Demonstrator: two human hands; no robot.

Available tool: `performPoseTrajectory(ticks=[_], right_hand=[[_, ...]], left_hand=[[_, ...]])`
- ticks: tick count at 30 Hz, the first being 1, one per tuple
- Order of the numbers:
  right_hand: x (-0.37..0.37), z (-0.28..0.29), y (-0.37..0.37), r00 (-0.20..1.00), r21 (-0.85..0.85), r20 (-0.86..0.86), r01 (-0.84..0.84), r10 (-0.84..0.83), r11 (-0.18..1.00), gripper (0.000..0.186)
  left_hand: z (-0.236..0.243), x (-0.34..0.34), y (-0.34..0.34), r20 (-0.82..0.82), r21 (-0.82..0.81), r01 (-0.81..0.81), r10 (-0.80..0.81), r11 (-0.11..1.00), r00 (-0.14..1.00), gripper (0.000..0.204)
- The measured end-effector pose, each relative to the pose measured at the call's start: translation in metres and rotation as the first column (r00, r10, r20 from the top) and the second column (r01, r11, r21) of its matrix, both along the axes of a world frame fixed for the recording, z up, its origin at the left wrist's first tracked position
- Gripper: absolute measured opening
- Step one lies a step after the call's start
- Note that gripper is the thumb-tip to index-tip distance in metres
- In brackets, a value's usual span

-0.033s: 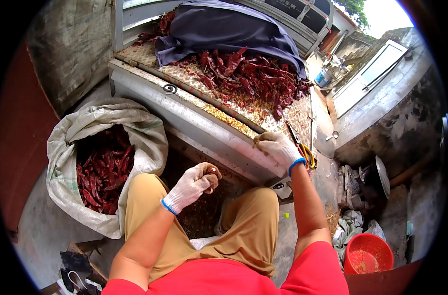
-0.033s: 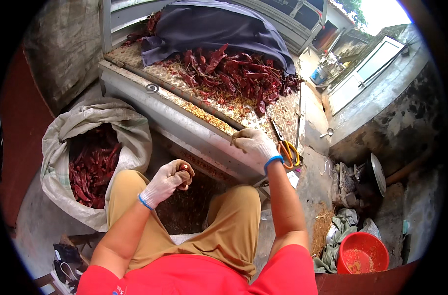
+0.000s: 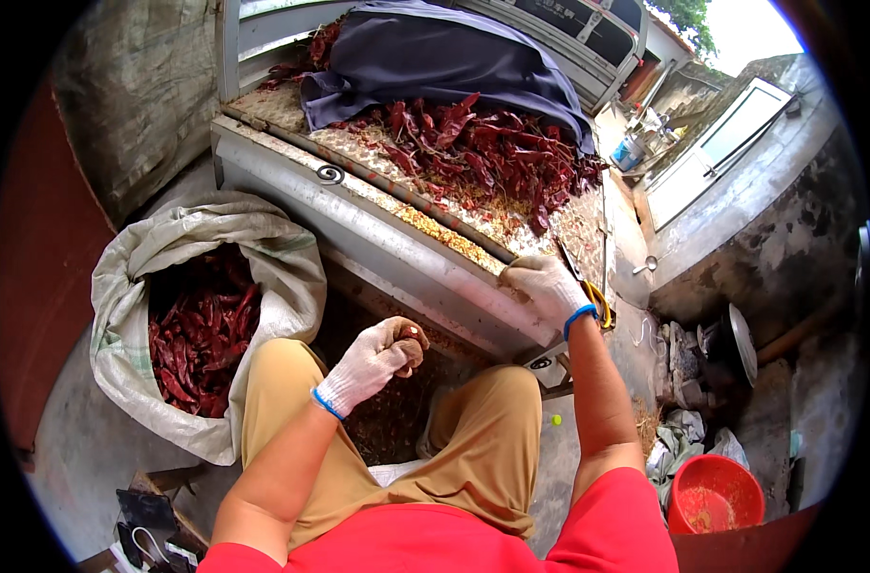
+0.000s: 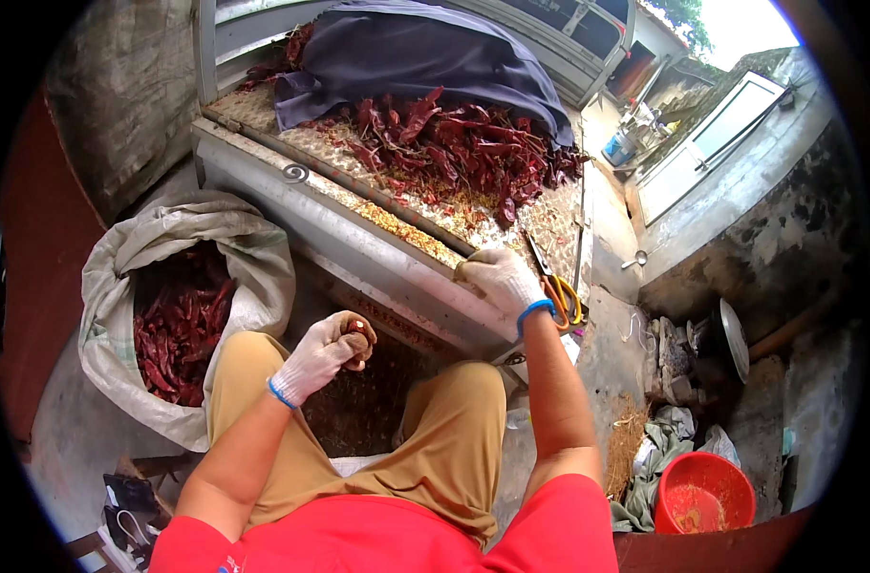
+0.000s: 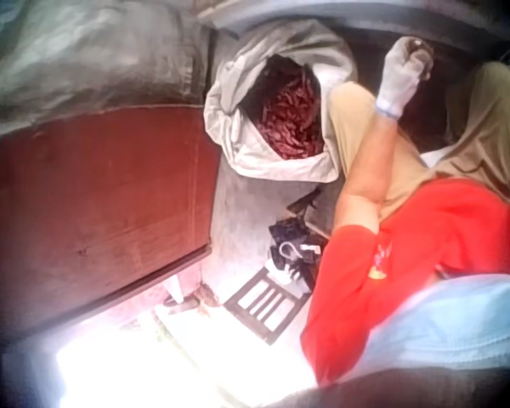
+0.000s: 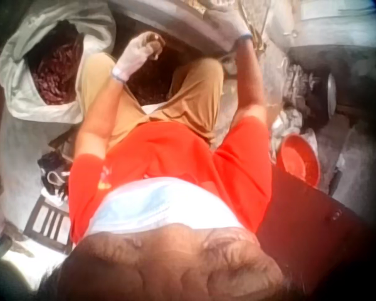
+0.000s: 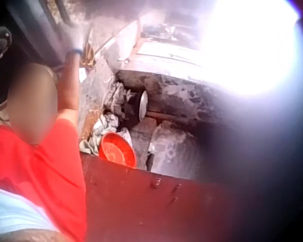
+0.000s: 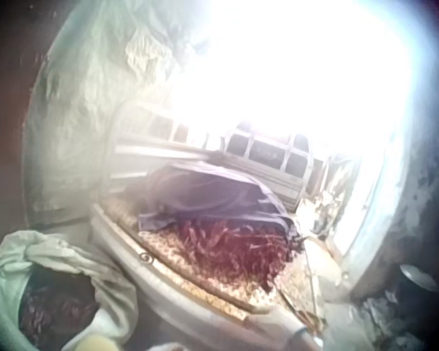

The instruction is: The person sits and repeatedly picks dried red chilies from a sack, removes the stems by hand, and places the de-stemmed chilies onto a metal tray. The person occasionally uses scissors to cut stems and continues the process for the duration of the clip.

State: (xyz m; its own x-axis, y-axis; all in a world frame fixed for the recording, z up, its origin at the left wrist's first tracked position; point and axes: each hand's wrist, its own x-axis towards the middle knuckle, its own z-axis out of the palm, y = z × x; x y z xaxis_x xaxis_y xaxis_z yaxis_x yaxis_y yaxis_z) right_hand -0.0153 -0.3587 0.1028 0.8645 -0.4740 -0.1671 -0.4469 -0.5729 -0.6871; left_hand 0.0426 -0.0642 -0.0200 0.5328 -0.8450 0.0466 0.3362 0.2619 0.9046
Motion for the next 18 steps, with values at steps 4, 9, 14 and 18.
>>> performPoseTrajectory(ticks=[4, 9, 14, 18], right_hand=[[0.021, 0.012, -0.024, 0.986, -0.336, 0.062, 0.168, -0.156, 0.927, 0.031], [0.050, 0.004, -0.052, 0.935, -0.556, 0.045, 0.316, -0.351, 0.769, 0.053], [0.070, -0.014, -0.076, 0.908, -0.685, -0.047, 0.274, -0.416, 0.675, 0.052], [0.056, 0.002, -0.051, 0.916, -0.672, -0.063, 0.255, -0.397, 0.695, 0.039]], left_hand=[[-0.006, 0.003, 0.002, -0.023, -0.006, -0.024, 0.024, 1.000, 0.999, 0.027], [-0.002, 0.004, 0.001, -0.024, 0.011, 0.021, -0.021, 1.000, 1.000, 0.030], [0.000, 0.007, -0.005, -0.023, 0.051, -0.003, 0.004, 0.999, 1.000, 0.024], [0.000, 0.009, 0.000, -0.053, 0.025, -0.063, 0.064, 0.998, 0.997, 0.018]])
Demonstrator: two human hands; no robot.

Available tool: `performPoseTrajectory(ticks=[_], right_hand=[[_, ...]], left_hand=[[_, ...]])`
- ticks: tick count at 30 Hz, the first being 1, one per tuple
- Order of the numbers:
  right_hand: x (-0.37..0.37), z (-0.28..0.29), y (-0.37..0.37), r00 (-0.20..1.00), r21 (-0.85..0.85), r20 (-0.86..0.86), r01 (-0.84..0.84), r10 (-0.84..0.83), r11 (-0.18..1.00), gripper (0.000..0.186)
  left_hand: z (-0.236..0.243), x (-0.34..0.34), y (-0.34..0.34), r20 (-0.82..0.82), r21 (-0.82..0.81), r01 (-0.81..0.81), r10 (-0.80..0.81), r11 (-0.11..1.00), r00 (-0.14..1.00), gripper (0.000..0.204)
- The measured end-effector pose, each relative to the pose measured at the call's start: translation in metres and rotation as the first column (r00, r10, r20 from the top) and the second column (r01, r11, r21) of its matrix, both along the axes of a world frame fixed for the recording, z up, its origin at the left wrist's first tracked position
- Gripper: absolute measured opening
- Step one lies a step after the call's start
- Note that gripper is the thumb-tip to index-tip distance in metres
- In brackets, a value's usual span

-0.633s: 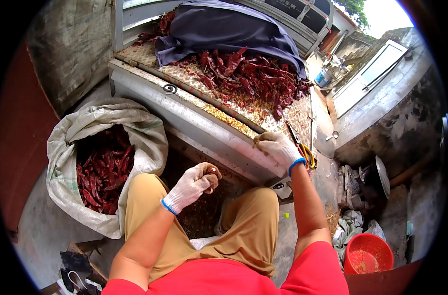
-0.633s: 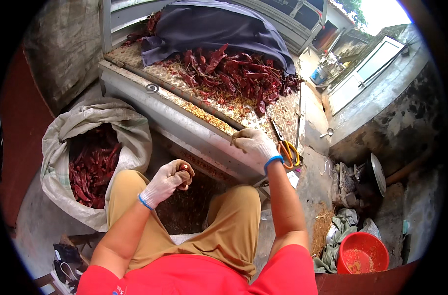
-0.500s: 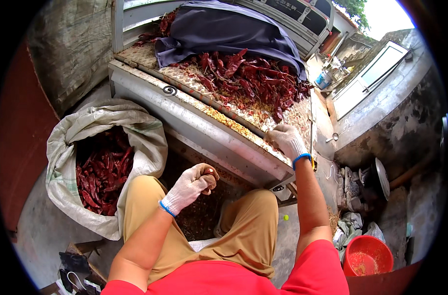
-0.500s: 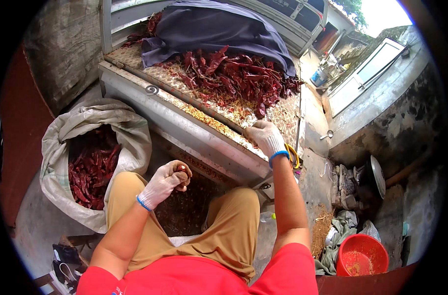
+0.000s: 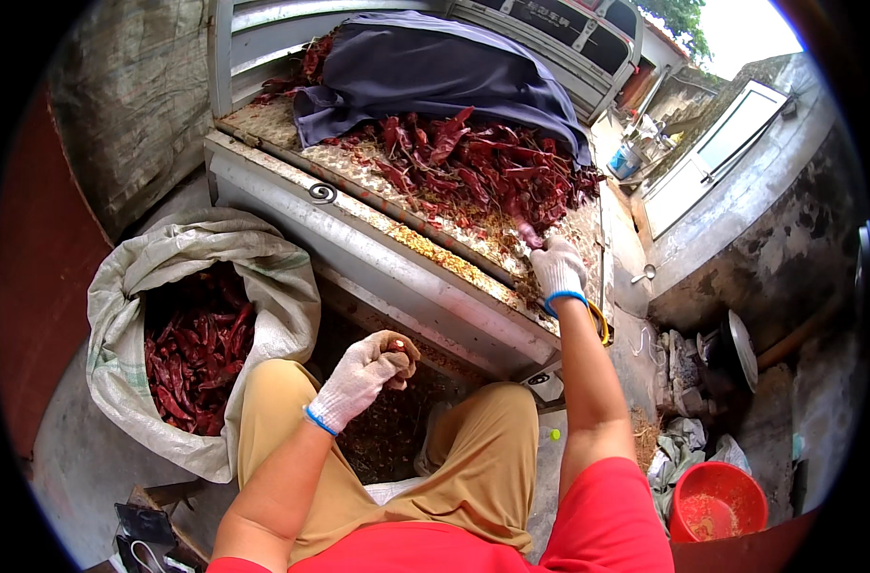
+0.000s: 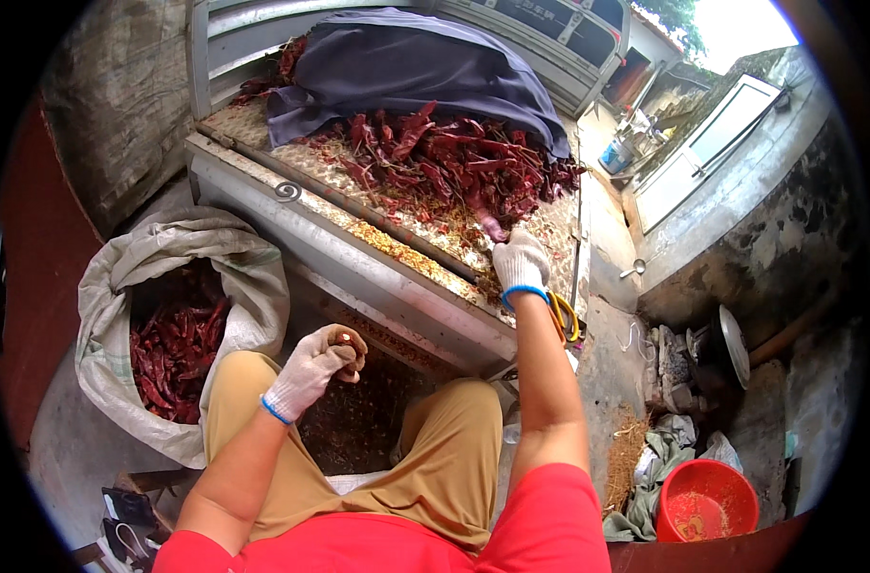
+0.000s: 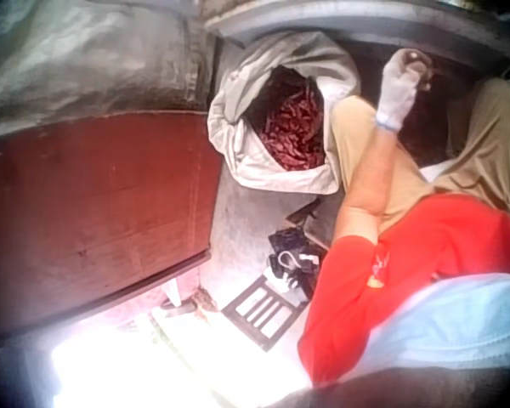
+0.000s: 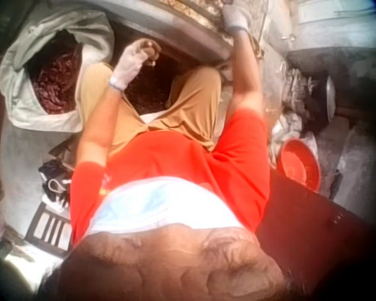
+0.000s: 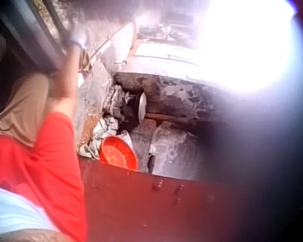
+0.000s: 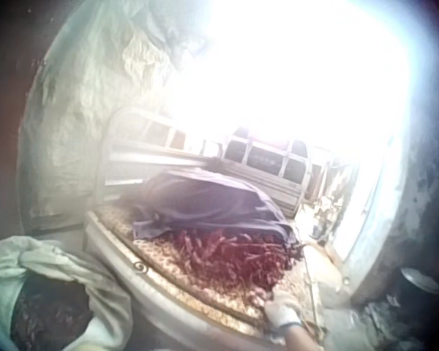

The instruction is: The person sits and repeatedly picks dried red chilies from a sack, removes the stems by hand, and places the de-stemmed chilies onto a metal tray. The person occasionally uses scissors to cut stems and continues the process for the duration of the clip.

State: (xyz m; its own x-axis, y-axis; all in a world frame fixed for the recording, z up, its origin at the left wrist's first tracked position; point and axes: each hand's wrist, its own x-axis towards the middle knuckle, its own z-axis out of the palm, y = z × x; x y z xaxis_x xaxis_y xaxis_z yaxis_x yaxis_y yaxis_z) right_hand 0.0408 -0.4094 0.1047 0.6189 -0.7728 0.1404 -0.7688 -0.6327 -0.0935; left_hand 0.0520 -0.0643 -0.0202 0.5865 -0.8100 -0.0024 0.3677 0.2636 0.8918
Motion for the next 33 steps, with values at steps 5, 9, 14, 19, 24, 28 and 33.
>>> performPoseTrajectory(ticks=[5, 9, 14, 19, 24, 28, 33], right_hand=[[-0.050, 0.000, 0.034, 0.928, -0.130, 0.221, -0.278, 0.301, 0.952, 0.022], [-0.084, 0.012, 0.088, 0.743, -0.258, 0.102, -0.622, 0.662, 0.739, 0.009], [-0.085, 0.005, 0.151, 0.540, -0.114, -0.306, -0.838, 0.784, 0.533, 0.012], [-0.075, 0.010, 0.180, 0.499, 0.063, -0.269, -0.844, 0.824, 0.532, 0.015], [-0.066, -0.003, 0.177, 0.456, 0.095, 0.047, -0.888, 0.889, 0.451, 0.016], [-0.062, -0.015, 0.180, 0.491, 0.046, 0.143, -0.871, 0.859, 0.490, 0.016], [-0.059, -0.021, 0.190, 0.572, 0.171, 0.259, -0.820, 0.778, 0.546, 0.018]], left_hand=[[0.001, -0.001, 0.001, -0.024, -0.050, -0.040, 0.039, 0.998, 0.999, 0.014], [0.001, -0.006, -0.005, 0.063, -0.080, -0.089, 0.094, 0.993, 0.994, 0.018], [-0.011, -0.005, -0.007, 0.288, -0.067, -0.158, 0.171, 0.985, 0.942, 0.027], [-0.019, -0.007, -0.013, 0.174, -0.050, -0.104, 0.111, 0.993, 0.978, 0.032], [-0.008, -0.002, -0.007, 0.077, -0.073, -0.099, 0.105, 0.992, 0.991, 0.032], [-0.006, -0.006, -0.006, 0.067, -0.019, -0.012, 0.013, 1.000, 0.998, 0.039], [0.005, -0.015, -0.008, 0.107, -0.063, -0.059, 0.065, 0.996, 0.992, 0.036]])
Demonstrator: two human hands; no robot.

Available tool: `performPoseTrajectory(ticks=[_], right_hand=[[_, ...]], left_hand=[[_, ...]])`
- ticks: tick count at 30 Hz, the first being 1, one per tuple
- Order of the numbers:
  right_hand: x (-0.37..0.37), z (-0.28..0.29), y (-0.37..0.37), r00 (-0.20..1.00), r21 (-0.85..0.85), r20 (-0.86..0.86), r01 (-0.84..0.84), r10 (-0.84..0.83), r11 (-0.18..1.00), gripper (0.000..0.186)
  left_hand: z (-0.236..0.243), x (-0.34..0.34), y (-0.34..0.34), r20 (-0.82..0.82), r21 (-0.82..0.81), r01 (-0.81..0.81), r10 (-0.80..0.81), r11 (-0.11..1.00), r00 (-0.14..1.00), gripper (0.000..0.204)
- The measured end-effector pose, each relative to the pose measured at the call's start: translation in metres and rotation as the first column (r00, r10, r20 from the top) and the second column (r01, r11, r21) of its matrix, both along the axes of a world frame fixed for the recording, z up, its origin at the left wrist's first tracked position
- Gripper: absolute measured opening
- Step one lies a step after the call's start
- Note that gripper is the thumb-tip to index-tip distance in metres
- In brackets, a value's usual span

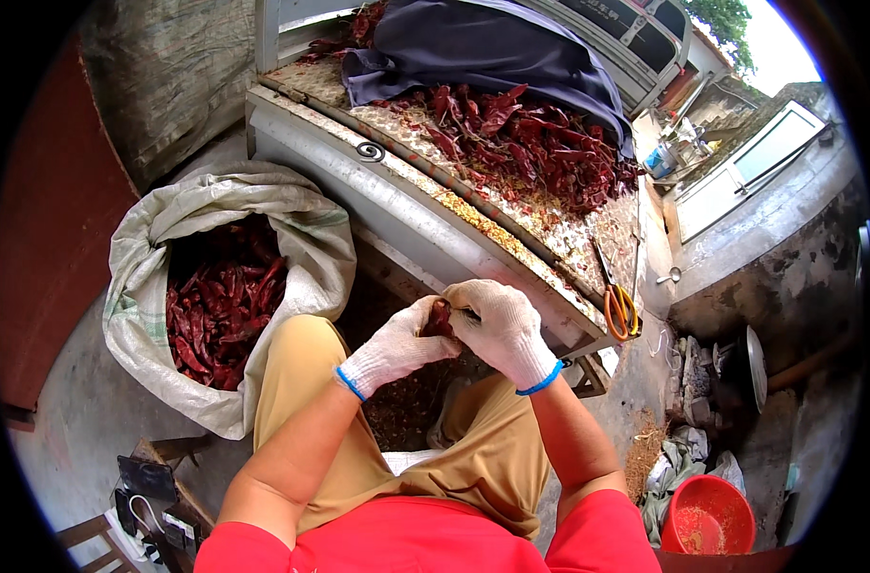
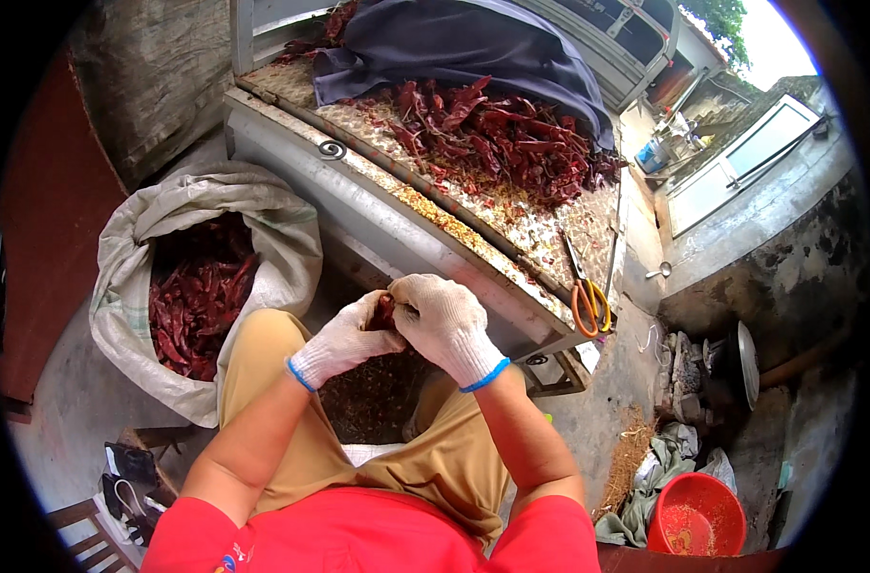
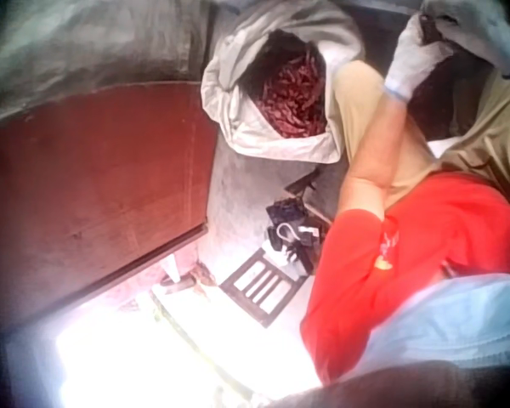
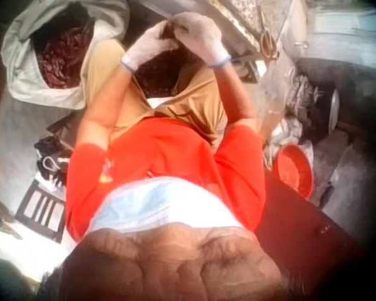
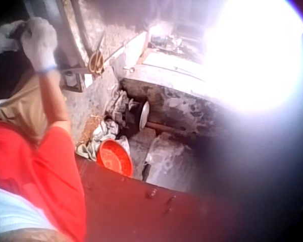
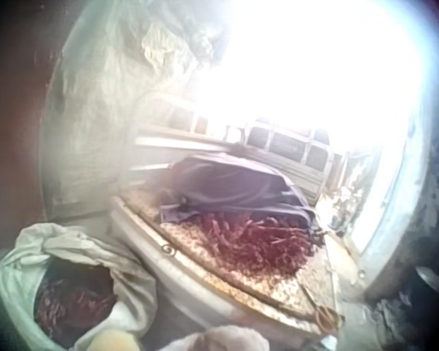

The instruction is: The person sits and repeatedly picks dried red chilies from a sack, removes the stems by hand, and places the de-stemmed chilies onto a metal tray. The person occasionally uses scissors to cut stems and continues the process for the duration of the clip.

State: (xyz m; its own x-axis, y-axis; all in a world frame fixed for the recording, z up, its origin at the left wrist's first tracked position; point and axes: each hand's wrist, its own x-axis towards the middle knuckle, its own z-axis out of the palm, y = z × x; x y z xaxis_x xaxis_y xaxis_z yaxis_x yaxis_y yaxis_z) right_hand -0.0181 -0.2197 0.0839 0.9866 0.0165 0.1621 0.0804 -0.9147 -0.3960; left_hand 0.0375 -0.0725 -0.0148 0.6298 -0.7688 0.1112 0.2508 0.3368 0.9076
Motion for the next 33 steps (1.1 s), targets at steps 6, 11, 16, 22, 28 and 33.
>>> performPoseTrajectory(ticks=[6, 11, 16, 22, 28, 33], right_hand=[[-0.009, -0.009, -0.007, 0.992, 0.504, 0.083, 0.038, -0.092, 0.863, 0.031], [-0.008, -0.021, -0.008, 0.939, 0.141, 0.302, -0.216, 0.166, 0.966, 0.025], [-0.006, -0.016, 0.002, 0.950, 0.164, 0.289, -0.173, 0.121, 0.971, 0.018], [-0.004, -0.035, 0.004, 0.992, 0.650, 0.063, 0.042, -0.109, 0.759, 0.014], [-0.002, -0.014, 0.013, 0.853, 0.804, -0.494, 0.522, -0.169, 0.285, 0.018], [0.006, -0.046, -0.014, 0.874, 0.864, -0.478, 0.485, 0.083, -0.133, 0.017]], left_hand=[[-0.001, 0.010, 0.007, -0.038, 0.077, 0.094, -0.091, 0.993, 0.995, 0.030], [-0.001, 0.006, 0.004, -0.002, 0.056, 0.095, -0.095, 0.994, 0.995, 0.034], [-0.009, 0.005, 0.001, 0.061, 0.004, 0.006, -0.006, 1.000, 0.998, 0.038], [-0.008, 0.007, 0.005, 0.075, 0.046, 0.022, -0.025, 0.999, 0.997, 0.032], [-0.013, 0.006, 0.008, 0.092, 0.018, -0.005, 0.003, 1.000, 0.996, 0.027], [-0.015, 0.001, 0.006, 0.096, -0.010, 0.012, -0.011, 1.000, 0.995, 0.024]])
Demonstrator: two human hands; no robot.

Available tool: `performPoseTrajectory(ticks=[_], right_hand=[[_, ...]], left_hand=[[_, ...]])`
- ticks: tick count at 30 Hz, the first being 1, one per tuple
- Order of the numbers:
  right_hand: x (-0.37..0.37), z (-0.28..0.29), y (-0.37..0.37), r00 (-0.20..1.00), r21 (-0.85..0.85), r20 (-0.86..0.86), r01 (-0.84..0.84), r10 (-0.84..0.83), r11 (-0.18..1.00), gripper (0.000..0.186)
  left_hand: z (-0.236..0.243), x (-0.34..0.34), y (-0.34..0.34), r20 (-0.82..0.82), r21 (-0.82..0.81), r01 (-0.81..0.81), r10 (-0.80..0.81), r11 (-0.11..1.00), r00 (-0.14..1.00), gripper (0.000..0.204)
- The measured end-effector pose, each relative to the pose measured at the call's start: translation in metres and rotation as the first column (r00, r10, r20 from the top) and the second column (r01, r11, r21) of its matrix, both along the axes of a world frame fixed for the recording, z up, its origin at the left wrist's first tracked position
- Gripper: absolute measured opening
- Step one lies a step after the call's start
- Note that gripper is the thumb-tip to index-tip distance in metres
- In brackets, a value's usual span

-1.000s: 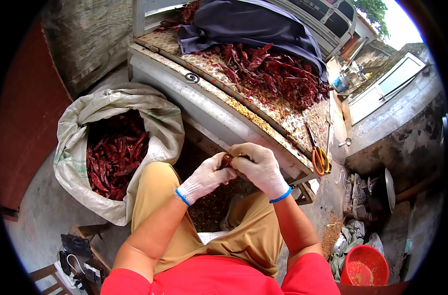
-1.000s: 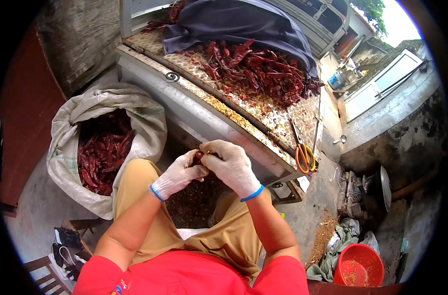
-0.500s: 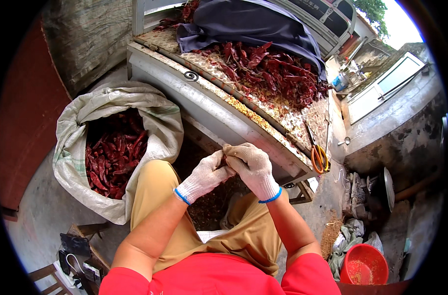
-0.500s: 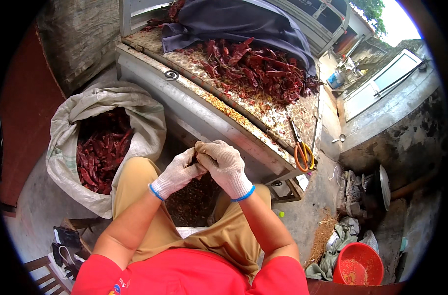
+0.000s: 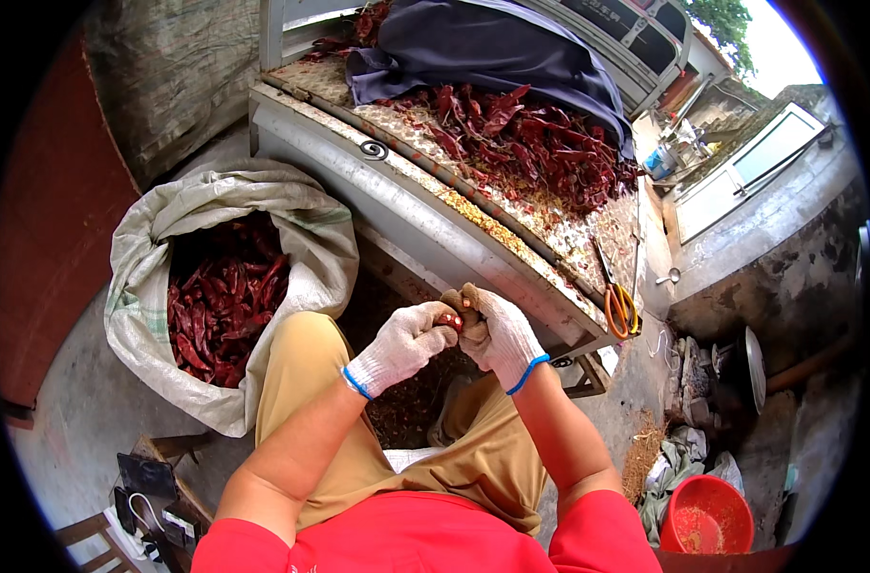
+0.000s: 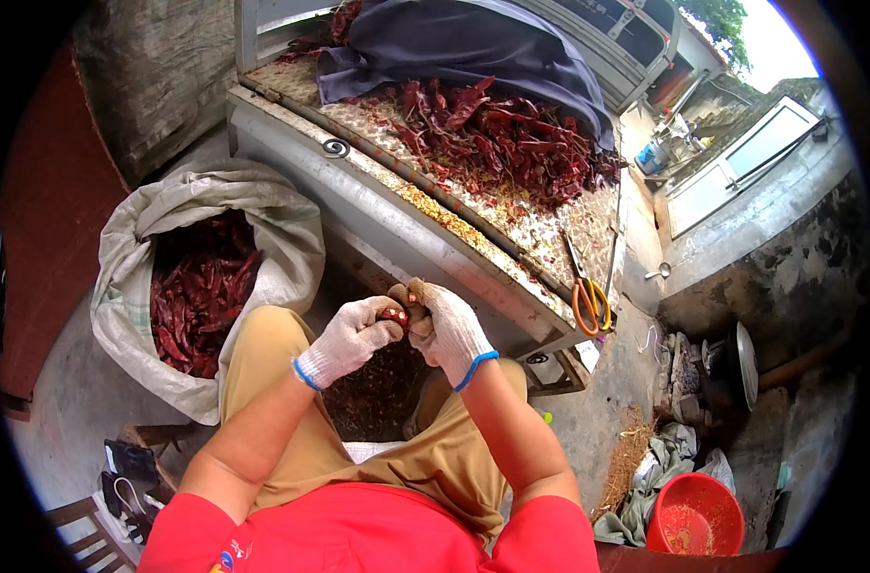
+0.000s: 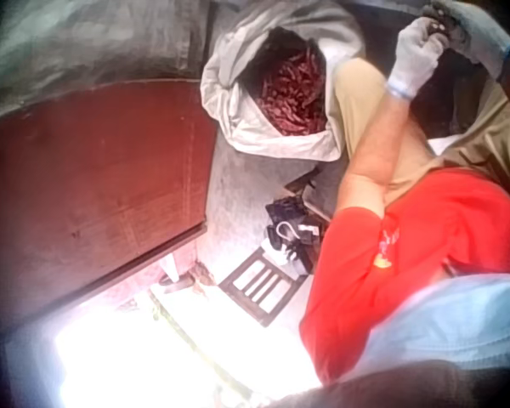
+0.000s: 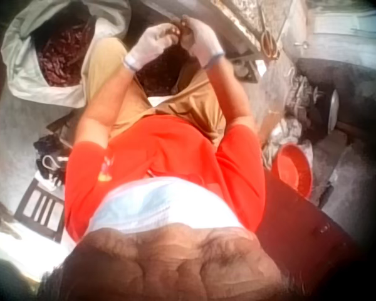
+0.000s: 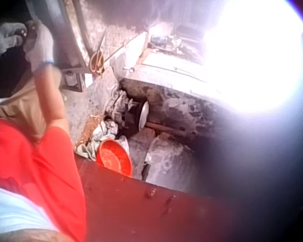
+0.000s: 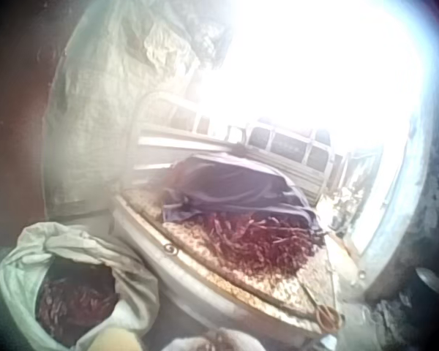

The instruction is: The person sits and repeatedly picks dried red chilies from a sack, removes the stems by hand, and places the de-stemmed chilies onto a metal tray. The person occasionally uses scissors to cut stems and continues the process for the duration of the clip.

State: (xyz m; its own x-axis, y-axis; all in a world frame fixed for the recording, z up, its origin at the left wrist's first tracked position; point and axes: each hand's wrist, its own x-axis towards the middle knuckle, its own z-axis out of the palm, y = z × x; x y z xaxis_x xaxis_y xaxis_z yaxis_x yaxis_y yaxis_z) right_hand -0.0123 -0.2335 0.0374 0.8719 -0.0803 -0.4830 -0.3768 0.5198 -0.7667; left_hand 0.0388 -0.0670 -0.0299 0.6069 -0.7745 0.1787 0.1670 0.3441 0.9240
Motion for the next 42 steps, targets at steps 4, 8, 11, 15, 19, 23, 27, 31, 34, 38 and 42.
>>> performPoseTrajectory(ticks=[4, 8, 11, 15, 19, 23, 27, 31, 34, 38, 42], right_hand=[[-0.001, 0.014, -0.010, 0.996, -0.559, 0.083, 0.074, -0.034, 0.826, 0.020], [-0.004, 0.040, -0.031, 0.909, -0.941, -0.332, -0.301, 0.251, -0.153, 0.036], [0.019, 0.074, -0.045, 0.925, -0.916, -0.366, -0.338, 0.105, -0.217, 0.037], [0.067, 0.082, -0.096, 0.985, -0.950, -0.161, -0.172, -0.063, -0.260, 0.039], [0.121, 0.082, -0.127, 0.994, -0.953, 0.027, -0.007, -0.110, -0.303, 0.041], [0.162, 0.075, -0.132, 0.976, -0.914, -0.022, -0.108, -0.219, -0.391, 0.049], [0.168, 0.064, -0.144, 0.990, -0.888, -0.027, -0.087, -0.136, -0.452, 0.034], [0.136, 0.071, -0.144, 0.984, -0.920, -0.009, -0.079, -0.180, -0.384, 0.033], [0.107, 0.079, -0.147, 0.977, -0.986, 0.079, 0.046, -0.200, -0.163, 0.033], [0.062, 0.081, -0.122, 0.991, -0.986, 0.068, 0.084, -0.115, 0.143, 0.029], [0.016, 0.070, -0.031, 0.995, -0.918, -0.095, -0.100, 0.033, 0.385, 0.029]], left_hand=[[0.014, 0.005, -0.001, -0.152, -0.022, -0.083, 0.079, 0.996, 0.985, 0.026], [0.014, 0.012, 0.004, -0.215, 0.023, -0.118, 0.120, 0.993, 0.969, 0.026], [0.015, 0.015, 0.005, -0.203, 0.058, -0.112, 0.122, 0.992, 0.972, 0.026], [0.014, 0.015, 0.003, -0.189, 0.100, -0.086, 0.104, 0.991, 0.977, 0.024], [0.020, 0.016, 0.005, -0.223, 0.100, -0.076, 0.097, 0.992, 0.970, 0.022], [0.014, 0.017, 0.002, -0.222, 0.074, -0.076, 0.091, 0.994, 0.971, 0.022], [0.009, 0.021, -0.002, -0.231, 0.020, -0.100, 0.102, 0.995, 0.968, 0.023], [0.005, 0.025, -0.001, -0.296, -0.045, -0.111, 0.093, 0.993, 0.951, 0.021], [0.004, 0.026, -0.003, -0.308, -0.055, -0.098, 0.077, 0.994, 0.948, 0.021], [0.007, 0.025, -0.004, -0.335, -0.065, -0.108, 0.080, 0.992, 0.939, 0.021], [0.007, 0.024, 0.001, -0.380, -0.060, -0.165, 0.130, 0.984, 0.916, 0.022]])
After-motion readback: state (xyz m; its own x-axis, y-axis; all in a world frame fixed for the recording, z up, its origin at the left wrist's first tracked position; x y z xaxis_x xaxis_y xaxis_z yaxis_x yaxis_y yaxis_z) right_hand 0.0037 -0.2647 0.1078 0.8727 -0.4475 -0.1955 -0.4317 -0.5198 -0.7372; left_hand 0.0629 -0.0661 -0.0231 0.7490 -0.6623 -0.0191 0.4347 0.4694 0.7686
